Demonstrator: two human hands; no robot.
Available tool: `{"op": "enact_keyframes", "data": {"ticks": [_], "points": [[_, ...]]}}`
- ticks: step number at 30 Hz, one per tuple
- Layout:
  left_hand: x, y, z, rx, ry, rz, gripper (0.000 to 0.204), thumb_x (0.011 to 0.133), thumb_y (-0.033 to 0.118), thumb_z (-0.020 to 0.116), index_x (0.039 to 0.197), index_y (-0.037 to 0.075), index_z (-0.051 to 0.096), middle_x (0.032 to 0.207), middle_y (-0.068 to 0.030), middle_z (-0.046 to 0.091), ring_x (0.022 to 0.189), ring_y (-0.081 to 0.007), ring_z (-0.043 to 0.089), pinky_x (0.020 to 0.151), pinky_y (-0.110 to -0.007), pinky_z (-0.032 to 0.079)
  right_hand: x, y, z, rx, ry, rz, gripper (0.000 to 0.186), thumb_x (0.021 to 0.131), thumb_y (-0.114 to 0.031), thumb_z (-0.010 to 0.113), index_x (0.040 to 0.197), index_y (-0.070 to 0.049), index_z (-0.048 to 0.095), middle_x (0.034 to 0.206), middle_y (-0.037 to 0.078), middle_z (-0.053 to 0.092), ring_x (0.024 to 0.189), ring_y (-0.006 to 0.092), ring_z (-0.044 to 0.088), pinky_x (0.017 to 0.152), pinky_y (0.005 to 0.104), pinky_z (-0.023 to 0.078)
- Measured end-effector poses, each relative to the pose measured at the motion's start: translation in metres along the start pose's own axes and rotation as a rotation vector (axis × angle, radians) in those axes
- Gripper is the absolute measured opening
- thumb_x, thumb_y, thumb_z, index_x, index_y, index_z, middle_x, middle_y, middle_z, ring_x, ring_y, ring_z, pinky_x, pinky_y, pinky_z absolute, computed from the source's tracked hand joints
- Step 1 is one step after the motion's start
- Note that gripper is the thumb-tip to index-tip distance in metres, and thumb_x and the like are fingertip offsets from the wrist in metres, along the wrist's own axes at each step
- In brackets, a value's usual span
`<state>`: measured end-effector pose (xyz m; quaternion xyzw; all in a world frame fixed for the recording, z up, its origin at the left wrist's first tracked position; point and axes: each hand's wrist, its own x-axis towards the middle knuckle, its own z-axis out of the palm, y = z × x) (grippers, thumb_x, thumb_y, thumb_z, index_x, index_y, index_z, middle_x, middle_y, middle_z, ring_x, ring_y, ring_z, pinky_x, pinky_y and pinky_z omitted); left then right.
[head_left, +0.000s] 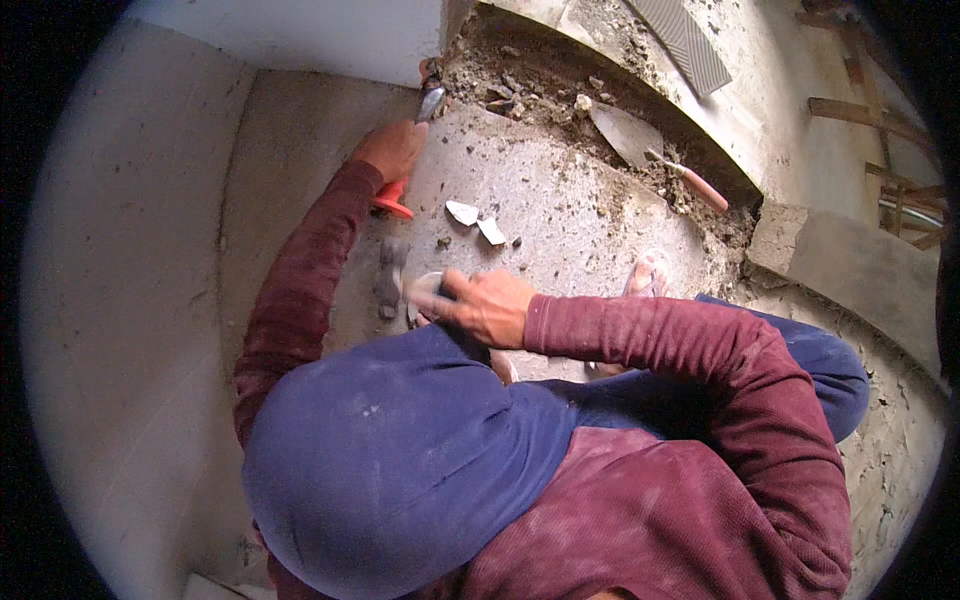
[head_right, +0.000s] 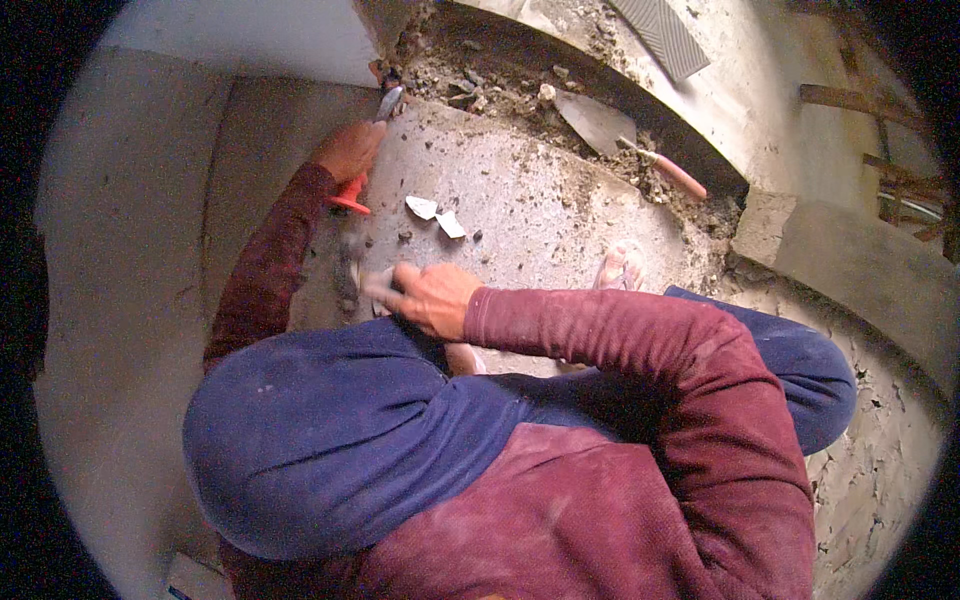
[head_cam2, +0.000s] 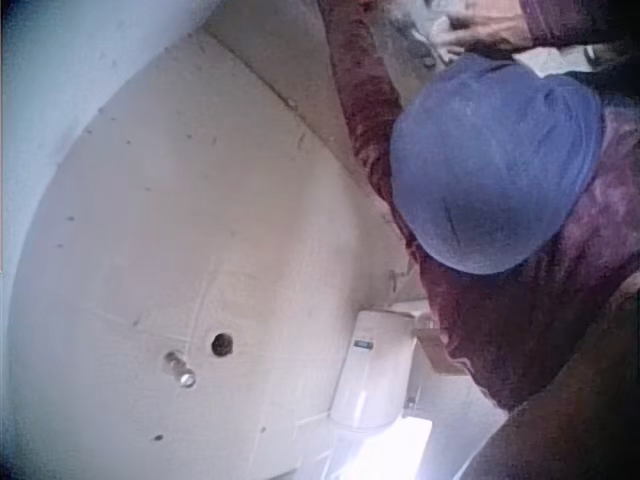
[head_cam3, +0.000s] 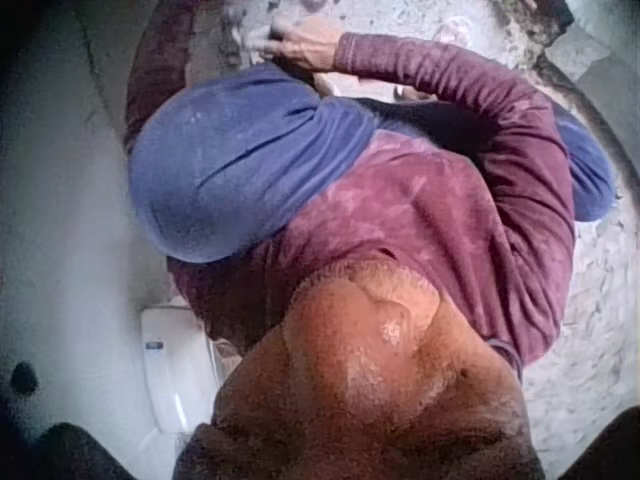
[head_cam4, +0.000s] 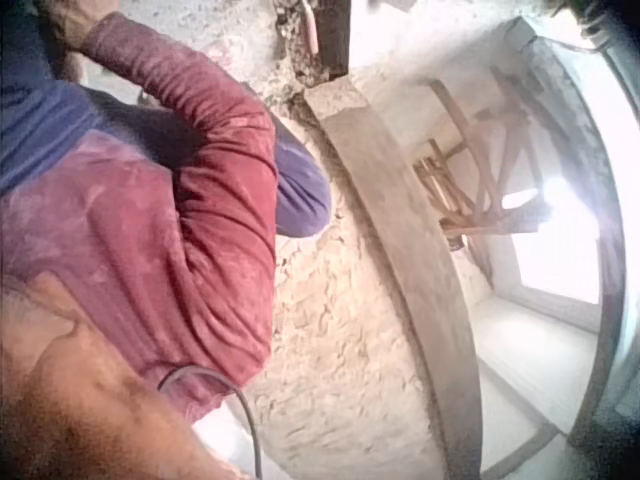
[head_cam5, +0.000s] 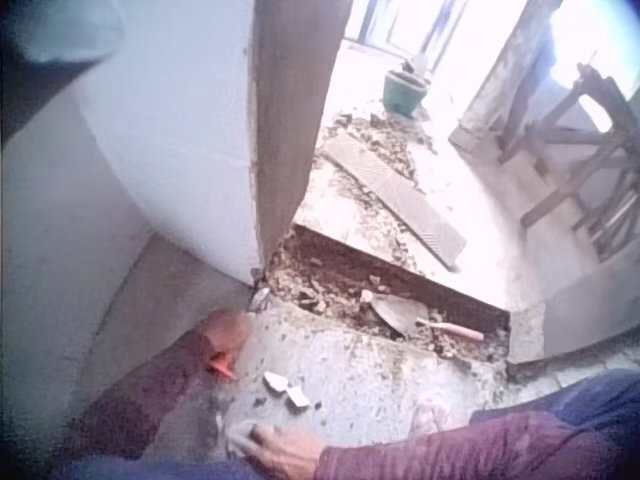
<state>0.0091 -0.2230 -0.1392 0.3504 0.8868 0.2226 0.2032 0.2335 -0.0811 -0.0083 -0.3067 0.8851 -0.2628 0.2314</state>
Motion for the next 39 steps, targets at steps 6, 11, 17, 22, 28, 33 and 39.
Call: {"op": "enact_keyframes", "data": {"ticks": [6, 11, 17, 22, 28, 33, 39], "points": [[0.008, 0.019, -0.007, -0.097, 0.031, -0.093, 0.041, 0.095, 0.034, 0.040, 0.091, -0.002, 0.059, 0.082, -0.0261, 0.063, 0.080, -0.0448, 0.062, 0.074, -0.052, 0.047, 0.009, 0.021, -0.015, 0.006, 0.058, 0.140, 0.057, 0.087, -0.030, 0.054, 0.141, -0.027, 0.035, 0.094, 0.017, 0.052, 0.059, 0.0333, 0.060, 0.051, 0.0420, 0.050], [0.026, 0.051, -0.001, -0.142, 0.070, 0.006, 0.035, 0.095, 0.033, 0.041, 0.091, 0.000, 0.053, 0.078, -0.0195, 0.060, 0.062, -0.0388, 0.059, 0.065, -0.048, 0.049, -0.015, 0.017, -0.042, 0.035, -0.005, -0.002, 0.057, 0.087, -0.021, 0.051, 0.141, -0.026, 0.036, 0.087, 0.015, 0.050, 0.062, 0.0317, 0.060, 0.051, 0.0428, 0.049], [-0.028, 0.091, -0.003, -1.243, -0.062, -0.535, 0.019, 0.093, 0.026, 0.047, 0.091, 0.007, 0.049, 0.071, -0.0055, 0.053, 0.052, -0.0198, 0.056, 0.048, -0.035, 0.049, -0.086, 0.052, -0.098, 0.168, -0.347, -0.025, 0.059, 0.084, -0.014, 0.052, 0.140, -0.026, 0.040, 0.084, 0.015, 0.056, 0.067, 0.0330, 0.061, 0.056, 0.0457, 0.050], [-0.018, 0.064, -0.009, -1.207, -0.017, -0.642, 0.014, 0.090, 0.021, 0.045, 0.091, 0.008, 0.048, 0.072, -0.0055, 0.053, 0.052, -0.0192, 0.056, 0.045, -0.033, 0.048, -0.140, 0.089, -0.181, 0.014, -0.432, 0.171, 0.054, 0.082, -0.011, 0.051, 0.134, -0.025, 0.048, 0.079, 0.016, 0.059, 0.070, 0.0351, 0.061, 0.061, 0.0454, 0.049], [-0.007, 0.125, 0.011, -0.871, -0.593, -0.114, 0.014, 0.096, 0.012, 0.037, 0.090, 0.005, 0.048, 0.076, -0.0077, 0.053, 0.058, -0.0193, 0.058, 0.048, -0.033, 0.052, -0.192, 0.162, -0.197, -0.081, -0.191, 0.313, 0.050, 0.081, -0.015, 0.061, 0.130, -0.013, 0.052, 0.091, 0.020, 0.060, 0.090, 0.0375, 0.058, 0.077, 0.0477, 0.047], [-0.036, 0.140, 0.024, -1.103, 0.000, -0.470, 0.020, 0.097, 0.022, 0.043, 0.085, 0.007, 0.045, 0.072, -0.0038, 0.049, 0.050, -0.0160, 0.053, 0.044, -0.032, 0.050, -0.212, 0.182, -0.190, 0.024, -0.014, 0.401, 0.052, 0.078, -0.012, 0.060, 0.129, -0.008, 0.052, 0.111, 0.024, 0.059, 0.102, 0.0396, 0.058, 0.088, 0.0451, 0.046], [-0.032, 0.095, 0.070, -1.038, 0.032, -0.461, 0.017, 0.092, 0.015, 0.045, 0.081, 0.003, 0.046, 0.075, -0.0116, 0.054, 0.045, -0.0255, 0.053, 0.044, -0.036, 0.050, -0.224, 0.195, -0.173, 0.038, -0.107, 0.314, 0.052, 0.071, -0.004, 0.062, 0.123, -0.003, 0.056, 0.123, 0.022, 0.056, 0.131, 0.0376, 0.038, 0.107, 0.0410, 0.038]]}}
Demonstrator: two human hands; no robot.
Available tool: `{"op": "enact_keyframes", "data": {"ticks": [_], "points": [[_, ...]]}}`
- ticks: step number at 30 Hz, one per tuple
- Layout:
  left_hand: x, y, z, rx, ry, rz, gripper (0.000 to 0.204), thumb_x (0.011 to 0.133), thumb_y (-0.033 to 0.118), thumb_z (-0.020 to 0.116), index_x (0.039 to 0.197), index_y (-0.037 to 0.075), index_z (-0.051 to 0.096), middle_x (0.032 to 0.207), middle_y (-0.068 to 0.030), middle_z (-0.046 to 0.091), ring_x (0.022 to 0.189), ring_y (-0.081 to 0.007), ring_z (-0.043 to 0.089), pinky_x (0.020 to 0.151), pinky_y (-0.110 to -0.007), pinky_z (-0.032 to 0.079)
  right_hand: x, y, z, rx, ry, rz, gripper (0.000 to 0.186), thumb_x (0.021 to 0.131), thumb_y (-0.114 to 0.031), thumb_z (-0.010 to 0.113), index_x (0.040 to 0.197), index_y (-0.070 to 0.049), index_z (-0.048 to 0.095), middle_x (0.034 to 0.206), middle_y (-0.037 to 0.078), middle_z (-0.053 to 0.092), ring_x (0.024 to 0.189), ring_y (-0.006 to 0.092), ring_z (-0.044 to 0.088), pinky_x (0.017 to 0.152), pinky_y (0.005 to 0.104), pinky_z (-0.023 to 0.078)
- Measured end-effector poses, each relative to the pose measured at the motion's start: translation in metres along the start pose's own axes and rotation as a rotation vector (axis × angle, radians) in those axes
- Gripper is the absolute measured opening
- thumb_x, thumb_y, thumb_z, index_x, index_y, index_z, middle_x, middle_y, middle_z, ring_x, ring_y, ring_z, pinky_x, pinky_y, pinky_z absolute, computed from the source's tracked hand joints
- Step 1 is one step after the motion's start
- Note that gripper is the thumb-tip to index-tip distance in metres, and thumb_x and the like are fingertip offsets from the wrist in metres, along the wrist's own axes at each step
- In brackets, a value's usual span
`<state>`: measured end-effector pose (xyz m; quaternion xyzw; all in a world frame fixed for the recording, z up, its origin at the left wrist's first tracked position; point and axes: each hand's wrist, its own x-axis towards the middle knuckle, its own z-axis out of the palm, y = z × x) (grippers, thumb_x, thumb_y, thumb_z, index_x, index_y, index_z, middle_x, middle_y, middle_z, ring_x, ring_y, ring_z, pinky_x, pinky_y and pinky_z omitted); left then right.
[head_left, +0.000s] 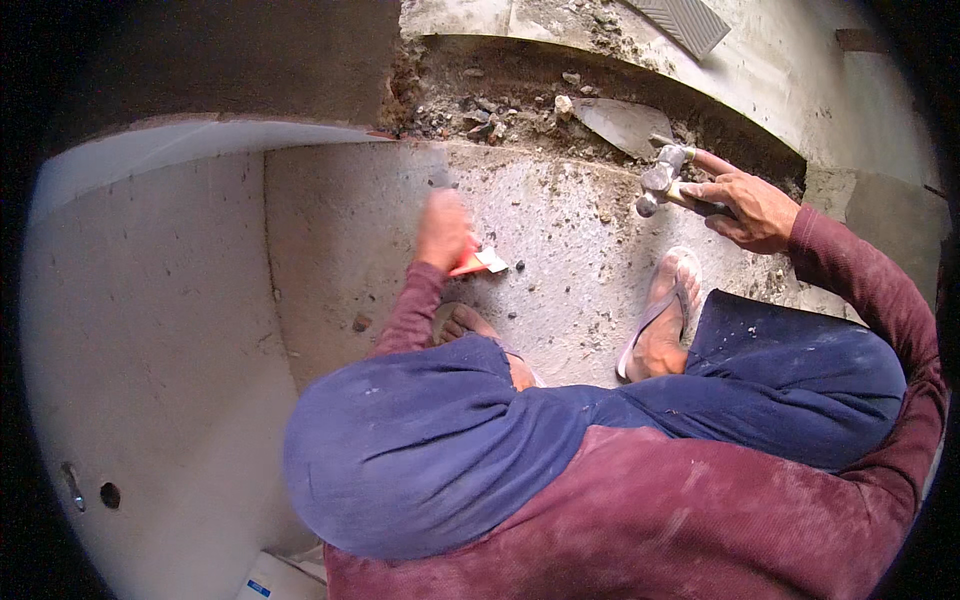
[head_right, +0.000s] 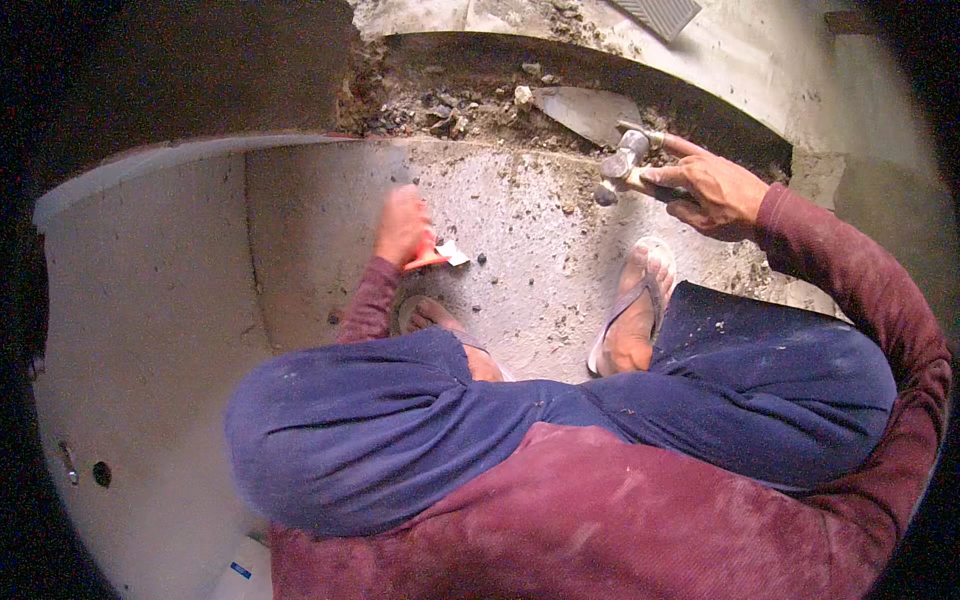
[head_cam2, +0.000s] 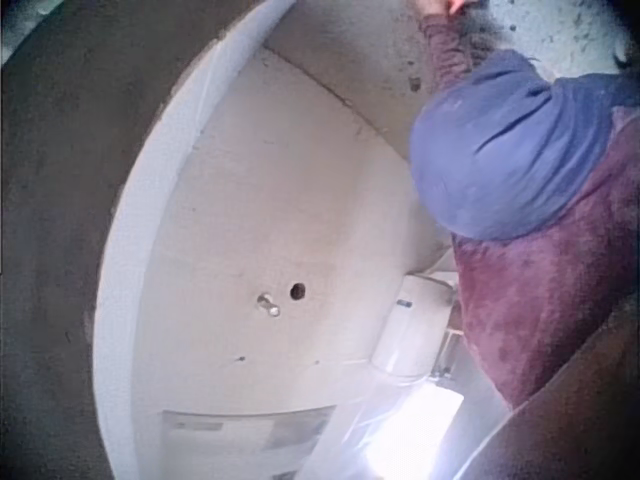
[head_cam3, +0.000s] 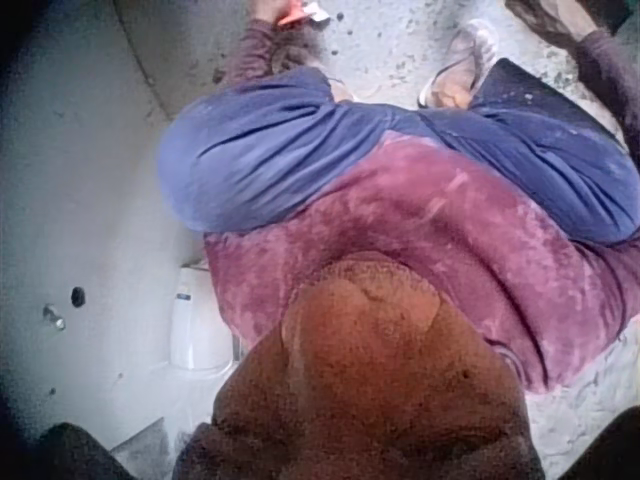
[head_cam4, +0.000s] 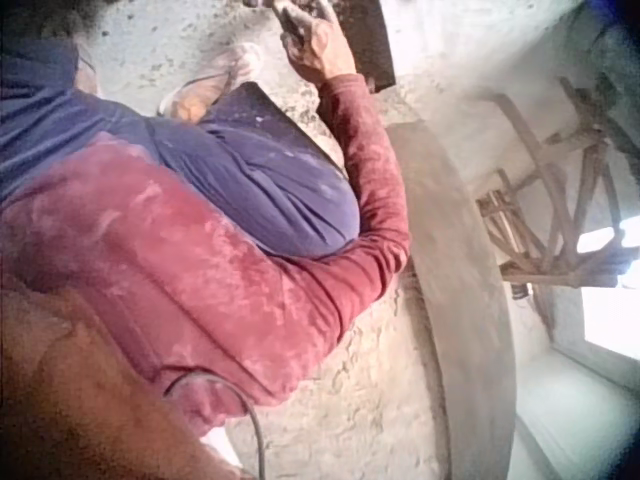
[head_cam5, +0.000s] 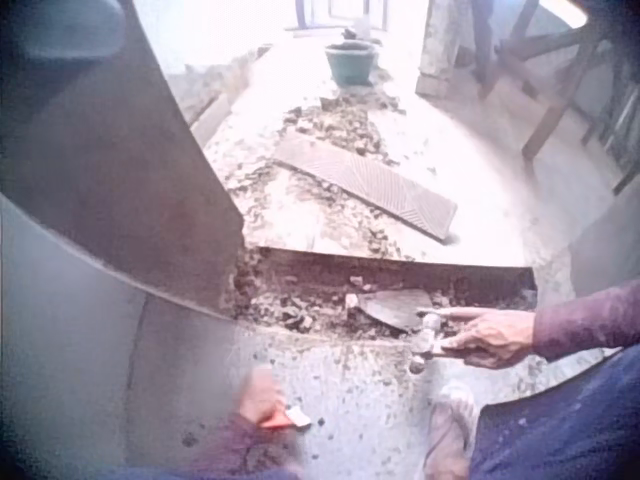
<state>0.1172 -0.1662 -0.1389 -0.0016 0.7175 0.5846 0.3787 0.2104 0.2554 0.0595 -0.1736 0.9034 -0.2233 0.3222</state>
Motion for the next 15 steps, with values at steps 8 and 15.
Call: {"op": "enact_keyframes", "data": {"ticks": [8, 15], "points": [[-0.003, 0.043, 0.021, -0.510, 0.169, -0.202, 0.019, 0.098, 0.024, 0.041, 0.089, 0.007, 0.043, 0.071, -0.0076, 0.050, 0.046, -0.0207, 0.052, 0.040, -0.034, 0.048, -0.011, 0.006, 0.007, 0.097, 0.000, 0.089, 0.055, 0.072, 0.001, 0.059, 0.127, -0.002, 0.053, 0.138, 0.026, 0.042, 0.140, 0.0360, 0.024, 0.113, 0.0420, 0.026], [0.030, 0.062, -0.018, -0.598, 0.186, -0.218, 0.021, 0.096, 0.026, 0.037, 0.089, 0.008, 0.044, 0.069, -0.0079, 0.052, 0.048, -0.0201, 0.053, 0.042, -0.034, 0.048, -0.003, 0.011, 0.015, 0.116, -0.010, 0.024, 0.050, 0.069, -0.005, 0.060, 0.119, -0.002, 0.054, 0.093, 0.025, 0.063, 0.096, 0.0396, 0.060, 0.094, 0.0436, 0.042]]}}
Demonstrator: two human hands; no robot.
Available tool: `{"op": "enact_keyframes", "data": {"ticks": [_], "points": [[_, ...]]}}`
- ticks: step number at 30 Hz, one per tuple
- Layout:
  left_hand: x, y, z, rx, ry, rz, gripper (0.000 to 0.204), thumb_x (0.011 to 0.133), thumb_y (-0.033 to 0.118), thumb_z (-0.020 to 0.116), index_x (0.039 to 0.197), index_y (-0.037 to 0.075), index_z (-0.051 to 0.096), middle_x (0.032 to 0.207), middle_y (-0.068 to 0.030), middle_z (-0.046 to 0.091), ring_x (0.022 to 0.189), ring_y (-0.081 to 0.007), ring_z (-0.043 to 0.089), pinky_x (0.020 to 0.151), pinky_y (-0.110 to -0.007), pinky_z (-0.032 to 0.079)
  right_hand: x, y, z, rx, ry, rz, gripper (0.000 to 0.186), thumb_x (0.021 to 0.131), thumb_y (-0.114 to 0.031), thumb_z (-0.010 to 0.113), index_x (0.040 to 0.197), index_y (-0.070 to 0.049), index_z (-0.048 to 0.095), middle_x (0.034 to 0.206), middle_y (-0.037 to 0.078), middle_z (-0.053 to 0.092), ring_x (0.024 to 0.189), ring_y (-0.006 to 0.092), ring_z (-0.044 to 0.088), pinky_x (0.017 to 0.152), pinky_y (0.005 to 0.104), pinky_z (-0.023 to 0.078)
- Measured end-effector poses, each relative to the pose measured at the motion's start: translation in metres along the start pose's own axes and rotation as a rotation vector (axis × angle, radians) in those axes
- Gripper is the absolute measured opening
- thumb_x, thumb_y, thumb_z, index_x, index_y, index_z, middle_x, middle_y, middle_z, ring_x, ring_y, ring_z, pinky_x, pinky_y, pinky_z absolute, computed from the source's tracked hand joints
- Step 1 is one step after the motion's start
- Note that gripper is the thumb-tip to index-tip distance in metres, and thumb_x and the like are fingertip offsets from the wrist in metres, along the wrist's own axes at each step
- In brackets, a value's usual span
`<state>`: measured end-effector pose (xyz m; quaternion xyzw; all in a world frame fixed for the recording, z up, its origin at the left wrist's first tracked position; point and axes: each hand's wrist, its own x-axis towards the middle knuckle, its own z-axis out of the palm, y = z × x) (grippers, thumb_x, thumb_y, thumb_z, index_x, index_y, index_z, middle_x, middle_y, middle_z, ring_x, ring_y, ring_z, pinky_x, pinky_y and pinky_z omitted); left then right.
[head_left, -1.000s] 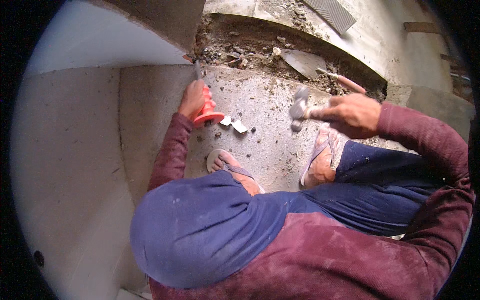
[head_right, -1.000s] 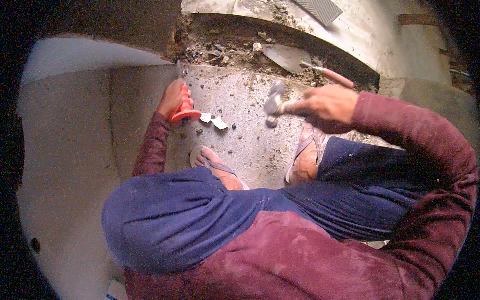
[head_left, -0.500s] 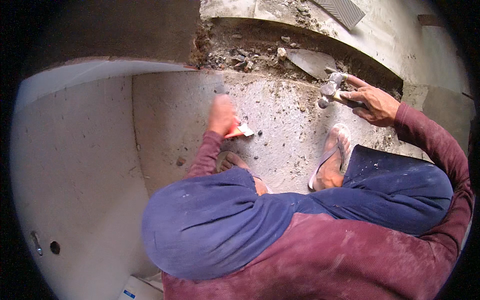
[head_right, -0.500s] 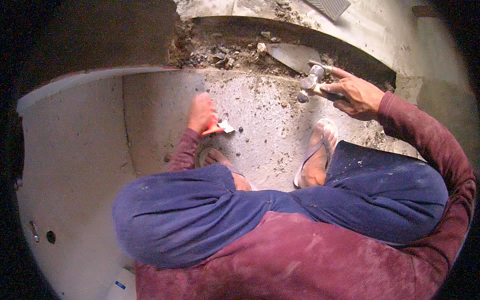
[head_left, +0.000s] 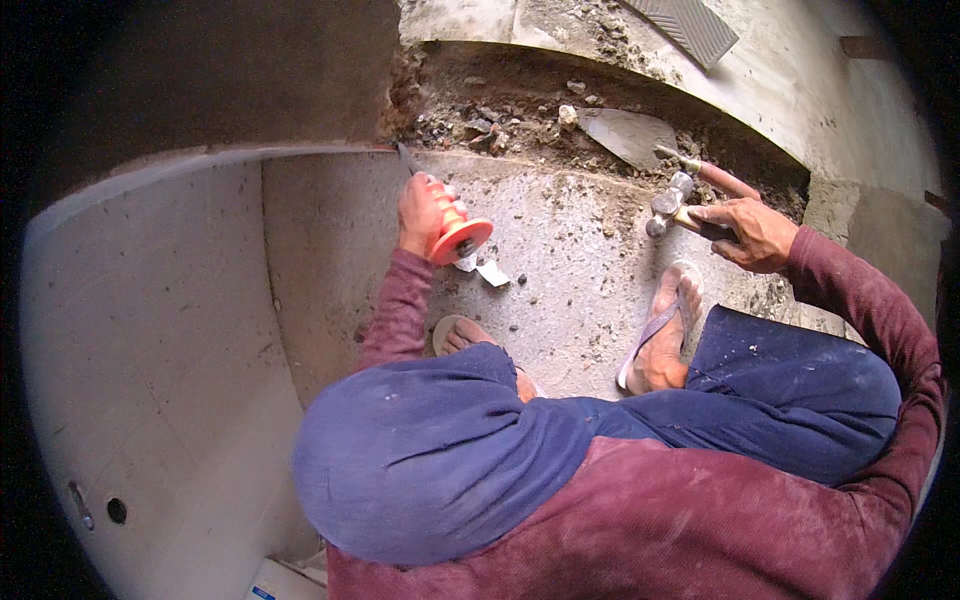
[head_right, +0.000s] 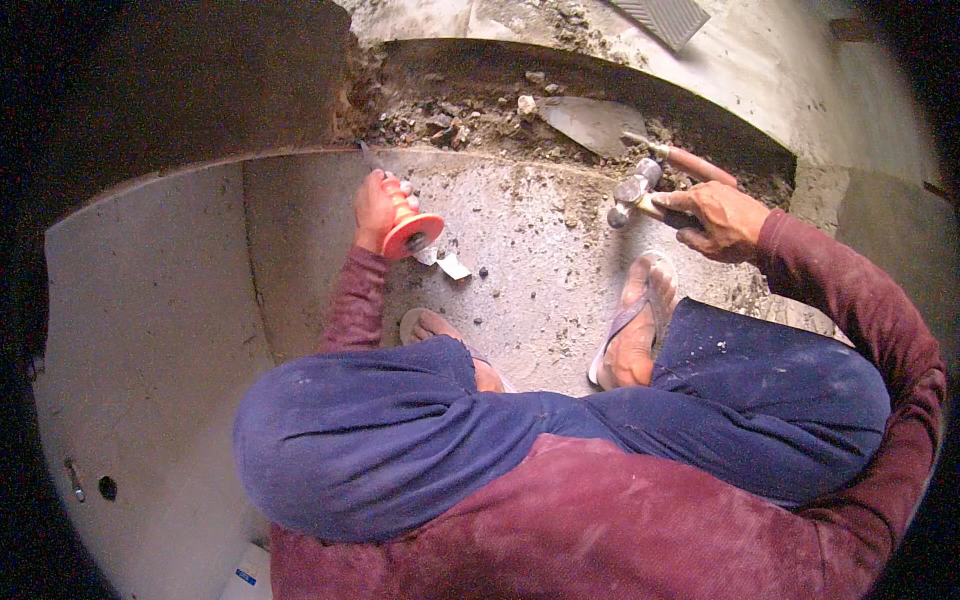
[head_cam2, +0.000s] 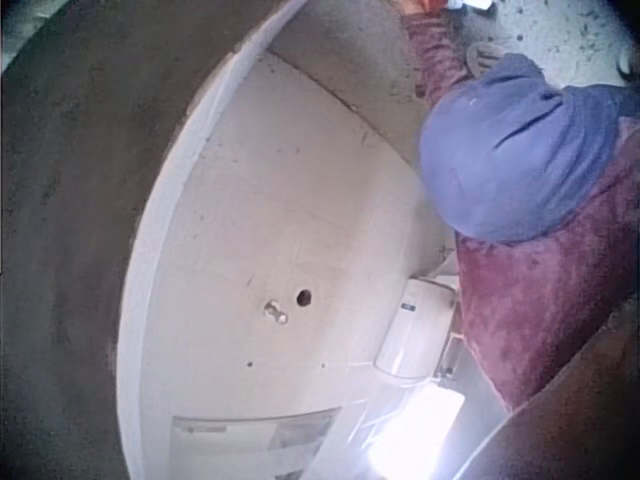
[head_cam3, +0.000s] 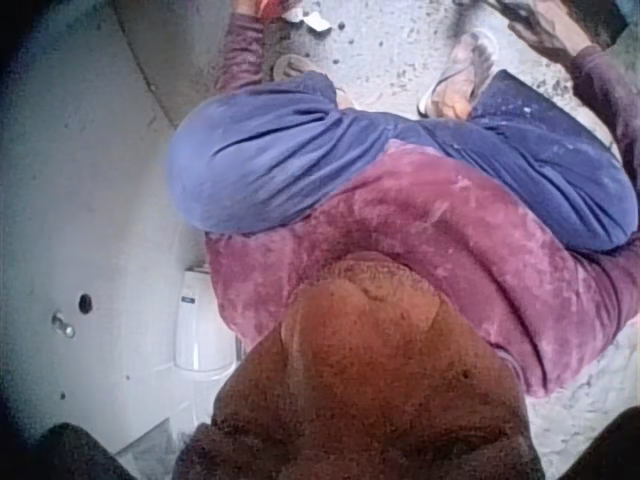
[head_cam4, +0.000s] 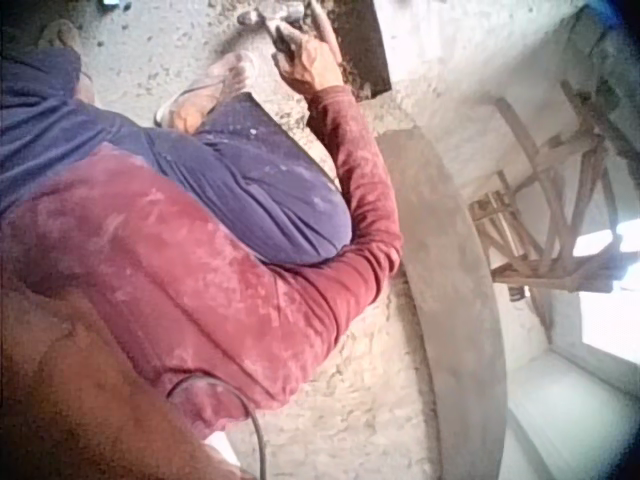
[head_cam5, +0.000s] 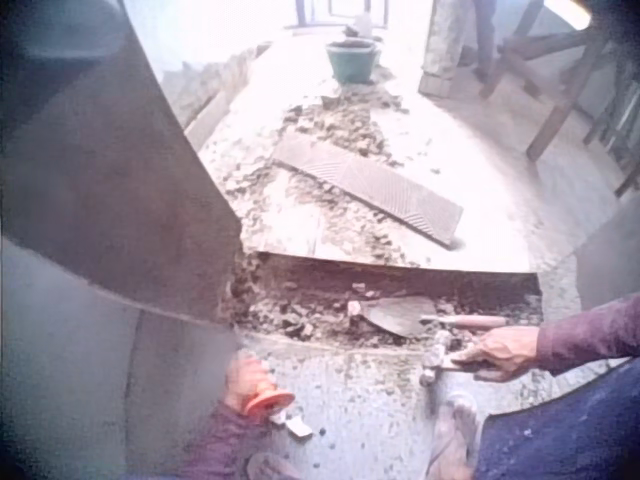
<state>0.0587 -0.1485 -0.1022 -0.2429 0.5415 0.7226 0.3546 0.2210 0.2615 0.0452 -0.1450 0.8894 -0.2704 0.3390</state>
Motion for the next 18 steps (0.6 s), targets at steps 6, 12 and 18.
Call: {"op": "enact_keyframes", "data": {"ticks": [6, 12, 18], "points": [[-0.052, -0.027, 0.050, 0.116, -0.408, -0.221, 0.027, 0.099, 0.035, 0.040, 0.093, 0.010, 0.048, 0.071, -0.0035, 0.054, 0.048, -0.0160, 0.052, 0.040, -0.030, 0.046, 0.004, 0.008, -0.001, -0.135, 0.063, -0.042, 0.054, 0.074, -0.007, 0.060, 0.126, -0.002, 0.050, 0.122, 0.028, 0.053, 0.122, 0.0409, 0.045, 0.104, 0.0424, 0.037], [-0.045, -0.028, 0.064, -0.625, -0.235, 0.067, 0.032, 0.098, 0.039, 0.045, 0.089, 0.008, 0.050, 0.086, -0.0067, 0.057, 0.083, -0.0241, 0.060, 0.083, -0.044, 0.052, 0.024, -0.059, -0.033, 0.812, 0.001, 0.382, 0.057, 0.092, -0.021, 0.050, 0.145, -0.013, 0.032, 0.091, 0.005, 0.054, 0.062, 0.0130, 0.056, 0.056, 0.0257, 0.051], [-0.016, -0.003, 0.077, -0.934, -0.304, -0.024, 0.031, 0.088, 0.028, 0.066, 0.073, 0.010, 0.046, 0.069, 0.0001, 0.049, 0.071, -0.0156, 0.054, 0.079, -0.033, 0.051, 0.052, -0.131, -0.026, 1.237, 0.258, 0.489, 0.050, 0.089, -0.035, 0.047, 0.134, -0.014, 0.037, 0.075, 0.002, 0.050, 0.046, 0.0099, 0.046, 0.037, 0.0252, 0.039]]}}
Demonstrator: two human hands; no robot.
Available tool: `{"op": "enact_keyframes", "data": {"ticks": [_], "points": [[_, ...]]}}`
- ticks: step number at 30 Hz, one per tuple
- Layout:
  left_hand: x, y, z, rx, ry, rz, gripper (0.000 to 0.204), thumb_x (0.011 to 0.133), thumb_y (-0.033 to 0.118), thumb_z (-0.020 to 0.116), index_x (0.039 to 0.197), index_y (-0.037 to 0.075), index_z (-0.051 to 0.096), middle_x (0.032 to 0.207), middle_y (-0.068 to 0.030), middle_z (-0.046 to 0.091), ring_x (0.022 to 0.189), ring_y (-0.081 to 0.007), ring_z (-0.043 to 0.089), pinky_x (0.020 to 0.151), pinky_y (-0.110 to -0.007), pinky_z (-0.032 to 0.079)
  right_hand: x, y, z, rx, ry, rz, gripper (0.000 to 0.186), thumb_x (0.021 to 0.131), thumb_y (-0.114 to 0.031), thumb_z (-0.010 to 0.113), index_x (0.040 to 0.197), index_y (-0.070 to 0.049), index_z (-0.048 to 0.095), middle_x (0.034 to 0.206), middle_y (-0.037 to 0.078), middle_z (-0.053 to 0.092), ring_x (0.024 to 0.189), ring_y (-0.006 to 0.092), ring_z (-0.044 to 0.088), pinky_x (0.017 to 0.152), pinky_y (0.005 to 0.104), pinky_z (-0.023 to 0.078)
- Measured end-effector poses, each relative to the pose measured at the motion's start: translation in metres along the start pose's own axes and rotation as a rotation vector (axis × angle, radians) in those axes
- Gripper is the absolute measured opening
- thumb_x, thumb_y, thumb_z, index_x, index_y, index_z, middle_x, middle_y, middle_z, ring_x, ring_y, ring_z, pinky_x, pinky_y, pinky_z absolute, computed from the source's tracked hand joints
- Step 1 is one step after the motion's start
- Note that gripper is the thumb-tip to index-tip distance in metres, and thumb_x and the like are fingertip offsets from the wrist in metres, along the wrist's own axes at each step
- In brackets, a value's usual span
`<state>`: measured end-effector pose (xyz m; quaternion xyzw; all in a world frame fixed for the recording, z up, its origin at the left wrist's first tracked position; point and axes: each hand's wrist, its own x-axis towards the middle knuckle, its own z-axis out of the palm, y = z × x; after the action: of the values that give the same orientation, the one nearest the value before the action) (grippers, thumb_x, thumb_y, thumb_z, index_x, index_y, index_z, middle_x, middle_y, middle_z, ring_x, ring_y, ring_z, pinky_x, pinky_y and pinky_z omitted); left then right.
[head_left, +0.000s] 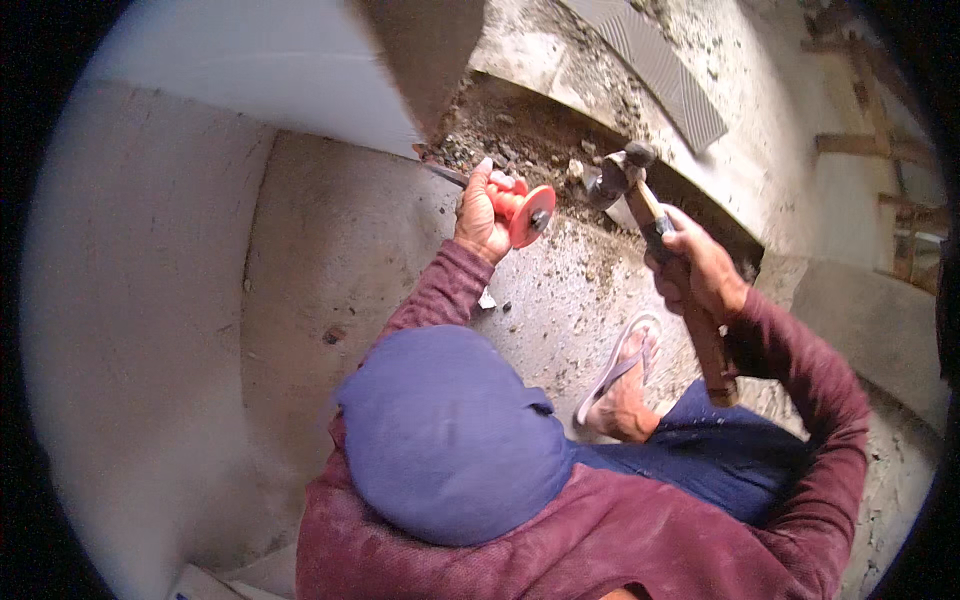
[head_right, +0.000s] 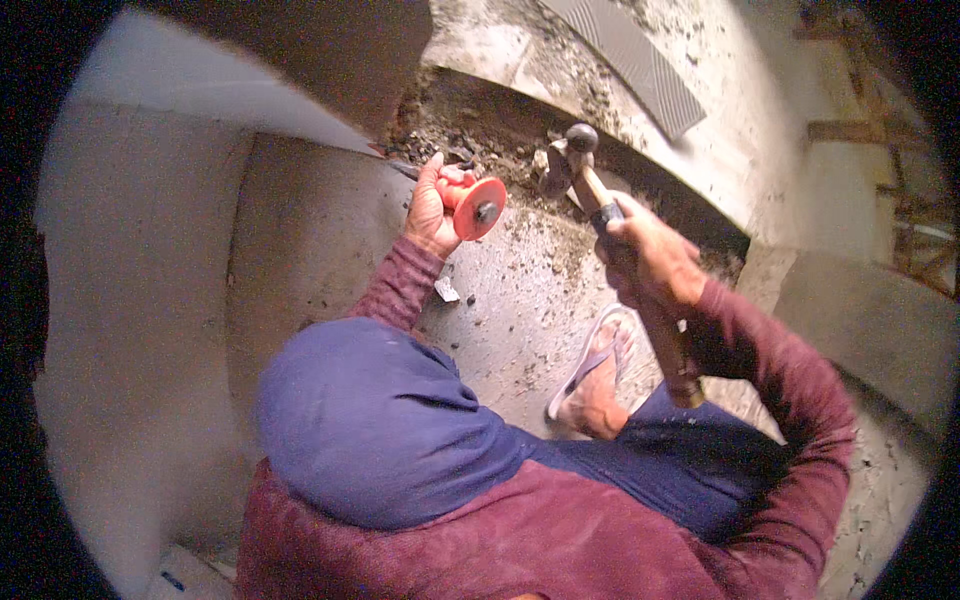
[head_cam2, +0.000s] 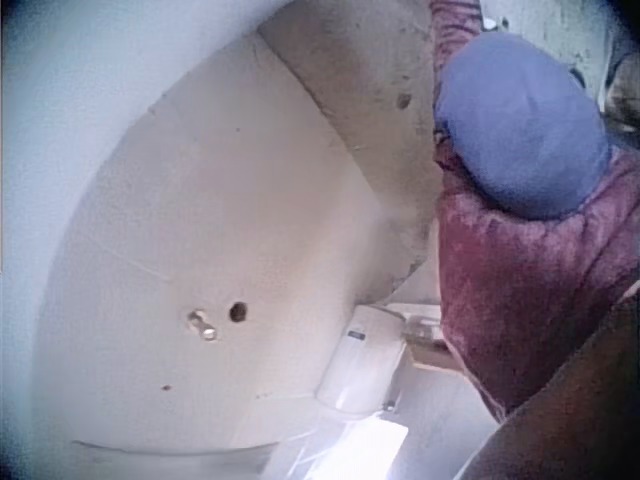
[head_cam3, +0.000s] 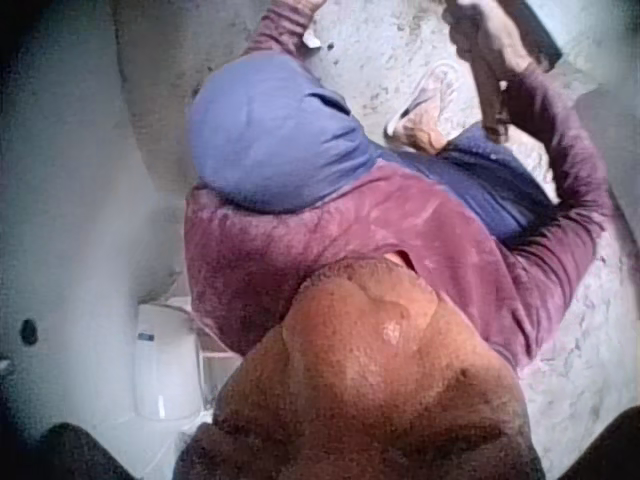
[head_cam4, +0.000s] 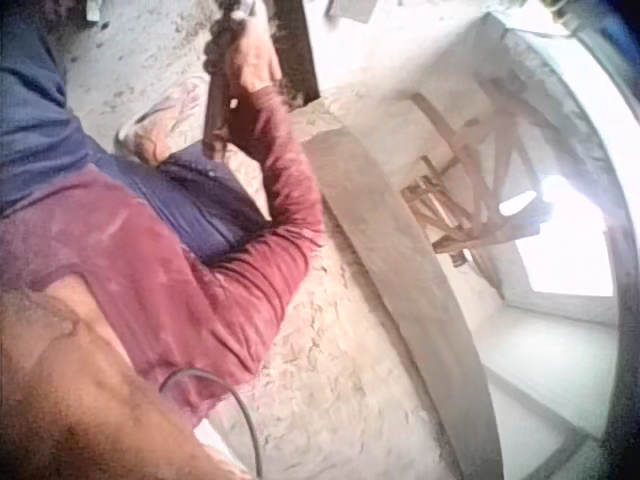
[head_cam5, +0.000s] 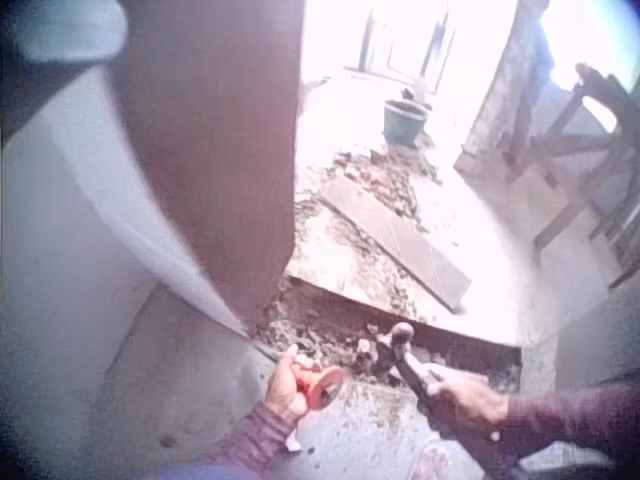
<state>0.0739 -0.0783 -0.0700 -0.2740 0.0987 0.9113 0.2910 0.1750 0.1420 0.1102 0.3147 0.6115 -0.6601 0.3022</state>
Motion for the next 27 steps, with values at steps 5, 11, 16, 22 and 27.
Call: {"op": "enact_keyframes", "data": {"ticks": [5, 11, 16, 22, 27], "points": [[0.031, -0.009, -0.004, -0.093, -0.051, 0.077, 0.038, 0.090, 0.039, 0.060, 0.069, 0.012, 0.043, 0.061, 0.0000, 0.045, 0.063, -0.0178, 0.051, 0.069, -0.036, 0.049, -0.007, 0.007, 0.037, -0.187, 0.125, -0.556, 0.038, 0.093, -0.036, 0.055, 0.114, -0.006, 0.043, 0.067, 0.000, 0.047, 0.048, 0.0074, 0.046, 0.039, 0.0233, 0.040], [0.059, -0.011, 0.001, -0.098, 0.086, 0.128, 0.039, 0.090, 0.035, 0.056, 0.062, 0.010, 0.045, 0.060, -0.0034, 0.051, 0.071, -0.0255, 0.059, 0.080, -0.043, 0.051, 0.003, 0.001, 0.083, 0.024, 0.281, -0.670, 0.033, 0.099, -0.035, 0.044, 0.114, -0.006, 0.043, 0.073, 0.004, 0.050, 0.048, 0.0097, 0.045, 0.041, 0.0244, 0.040], [0.062, 0.006, 0.011, -0.061, 0.083, 0.108, 0.033, 0.087, 0.029, 0.055, 0.061, 0.012, 0.043, 0.059, -0.0033, 0.049, 0.063, -0.0226, 0.055, 0.078, -0.041, 0.052, 0.002, 0.002, 0.084, 0.076, 0.235, -0.718, 0.042, 0.098, -0.044, 0.043, 0.107, -0.003, 0.046, 0.066, 0.001, 0.049, 0.044, 0.0078, 0.044, 0.037, 0.0224, 0.037], [0.085, 0.013, 0.012, -0.096, -0.008, 0.261, 0.012, 0.079, 0.013, 0.056, 0.069, 0.009, 0.049, 0.067, -0.0032, 0.054, 0.070, -0.0186, 0.057, 0.074, -0.037, 0.051, 0.013, -0.009, 0.079, 0.049, 0.224, -0.789, 0.050, 0.098, -0.046, 0.042, 0.116, 0.000, 0.046, 0.068, 0.005, 0.052, 0.044, 0.0087, 0.045, 0.040, 0.0216, 0.039], [0.105, -0.003, -0.010, -0.317, -0.209, 0.359, 0.017, 0.075, 0.017, 0.054, 0.063, 0.011, 0.043, 0.062, -0.0019, 0.049, 0.058, -0.0165, 0.050, 0.060, -0.034, 0.048, 0.018, -0.010, 0.068, 0.077, 0.281, -0.802, 0.047, 0.098, -0.044, 0.042, 0.114, 0.000, 0.047, 0.067, 0.005, 0.053, 0.045, 0.0088, 0.046, 0.040, 0.0211, 0.037]]}}
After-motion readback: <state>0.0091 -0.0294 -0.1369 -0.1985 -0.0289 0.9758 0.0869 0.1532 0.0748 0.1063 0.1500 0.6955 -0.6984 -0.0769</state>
